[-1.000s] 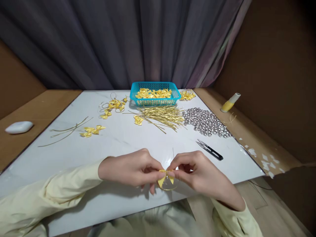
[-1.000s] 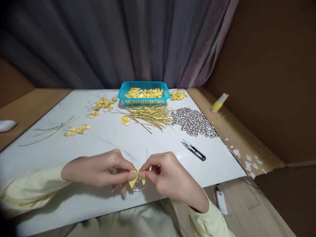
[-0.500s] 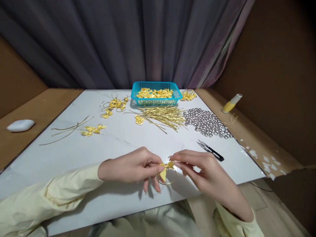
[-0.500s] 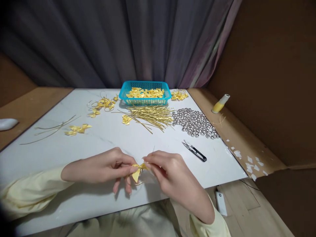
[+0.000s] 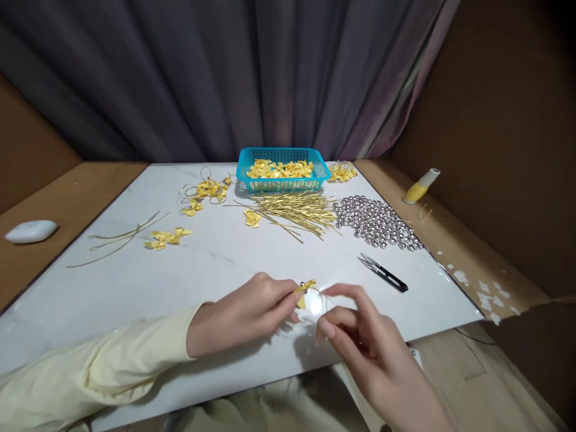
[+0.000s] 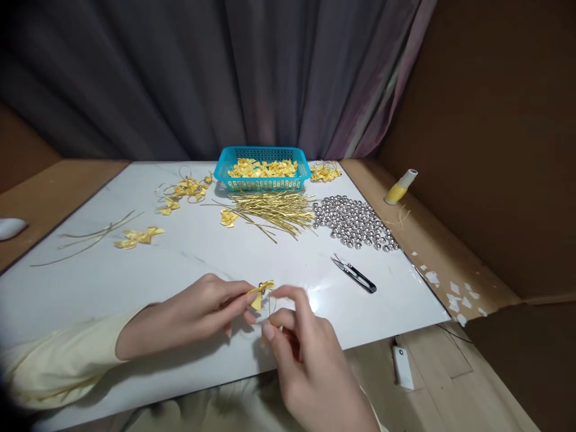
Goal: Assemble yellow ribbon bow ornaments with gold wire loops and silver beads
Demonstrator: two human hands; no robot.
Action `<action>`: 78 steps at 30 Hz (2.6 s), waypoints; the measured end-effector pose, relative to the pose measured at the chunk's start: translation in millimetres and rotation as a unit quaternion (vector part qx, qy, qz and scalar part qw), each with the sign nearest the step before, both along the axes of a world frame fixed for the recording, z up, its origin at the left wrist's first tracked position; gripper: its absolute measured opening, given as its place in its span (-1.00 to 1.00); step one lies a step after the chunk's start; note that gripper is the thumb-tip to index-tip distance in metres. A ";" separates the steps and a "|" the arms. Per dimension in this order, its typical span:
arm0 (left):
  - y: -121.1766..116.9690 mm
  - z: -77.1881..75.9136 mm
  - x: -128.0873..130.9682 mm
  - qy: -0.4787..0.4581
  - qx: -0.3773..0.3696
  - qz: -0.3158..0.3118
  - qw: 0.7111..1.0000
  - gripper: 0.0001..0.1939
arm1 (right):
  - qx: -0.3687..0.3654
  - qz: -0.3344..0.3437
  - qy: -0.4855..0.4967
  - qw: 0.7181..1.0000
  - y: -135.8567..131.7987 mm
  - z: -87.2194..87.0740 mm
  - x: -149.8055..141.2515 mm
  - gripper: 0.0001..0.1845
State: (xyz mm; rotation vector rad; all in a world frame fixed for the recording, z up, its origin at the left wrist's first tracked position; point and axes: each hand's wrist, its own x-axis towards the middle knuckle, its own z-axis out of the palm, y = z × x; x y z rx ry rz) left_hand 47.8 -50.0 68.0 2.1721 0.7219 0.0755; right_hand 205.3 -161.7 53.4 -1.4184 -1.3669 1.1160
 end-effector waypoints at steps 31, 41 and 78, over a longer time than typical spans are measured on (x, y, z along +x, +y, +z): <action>-4.2 7.3 8.3 -0.031 -0.180 0.106 0.977 -0.65 | 0.050 -0.052 -0.042 0.996 14.3 -17.5 -1.8 -0.77; -6.7 3.3 10.2 -0.074 -0.175 0.107 0.976 -0.70 | 0.058 -0.058 -0.050 0.995 14.7 -18.0 -1.3 -0.77; -12.9 3.4 8.3 -0.143 -0.164 0.179 0.959 -0.74 | 0.180 -0.090 -0.078 0.977 20.0 -24.8 -9.6 -0.82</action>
